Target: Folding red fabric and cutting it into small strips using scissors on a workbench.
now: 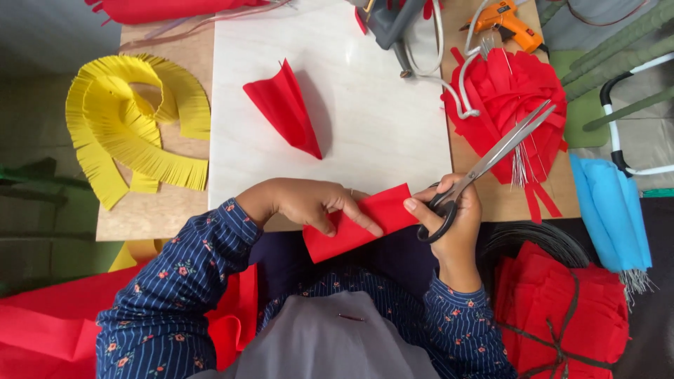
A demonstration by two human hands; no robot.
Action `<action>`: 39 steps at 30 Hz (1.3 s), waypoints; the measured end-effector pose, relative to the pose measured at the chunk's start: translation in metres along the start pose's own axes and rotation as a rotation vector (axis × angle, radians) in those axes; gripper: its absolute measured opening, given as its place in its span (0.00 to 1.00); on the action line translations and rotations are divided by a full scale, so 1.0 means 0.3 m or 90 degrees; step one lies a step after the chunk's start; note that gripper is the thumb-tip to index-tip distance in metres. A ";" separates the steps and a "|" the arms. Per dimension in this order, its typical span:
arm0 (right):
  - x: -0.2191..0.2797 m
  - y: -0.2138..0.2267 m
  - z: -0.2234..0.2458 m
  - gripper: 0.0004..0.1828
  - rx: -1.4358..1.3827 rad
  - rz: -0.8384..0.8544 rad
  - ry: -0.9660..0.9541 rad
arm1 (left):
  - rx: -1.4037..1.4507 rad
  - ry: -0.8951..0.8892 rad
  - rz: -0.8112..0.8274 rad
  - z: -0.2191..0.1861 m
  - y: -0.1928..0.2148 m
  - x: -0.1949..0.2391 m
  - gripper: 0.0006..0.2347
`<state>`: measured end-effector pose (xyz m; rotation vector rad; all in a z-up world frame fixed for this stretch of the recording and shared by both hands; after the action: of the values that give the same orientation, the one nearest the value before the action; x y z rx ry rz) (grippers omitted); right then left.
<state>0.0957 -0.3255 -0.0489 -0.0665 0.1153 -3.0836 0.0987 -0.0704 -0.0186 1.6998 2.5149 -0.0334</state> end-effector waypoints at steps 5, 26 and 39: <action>-0.047 -0.016 -0.009 0.27 0.001 0.014 -0.022 | -0.034 0.012 0.064 -0.043 0.034 -0.014 0.33; -0.060 -0.060 -0.028 0.26 -0.024 0.051 -0.124 | -0.020 0.037 -0.213 -0.089 0.024 0.029 0.19; 0.048 -0.052 -0.023 0.25 -0.010 0.115 -0.124 | -0.076 0.072 -0.240 -0.059 -0.111 0.069 0.18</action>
<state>0.0801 -0.3103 -0.0540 -0.3373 0.1280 -2.8767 0.0588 -0.0625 -0.0044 1.1984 2.8188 0.1848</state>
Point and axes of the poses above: each hand's wrist, its own x-axis away from the middle knuckle, its own y-axis out of the back of the hand, z = x × y, the point moved 2 cm from there along -x, towards the middle knuckle, and after that the axes turned 12 degrees about -y, right-handed, at the moved point
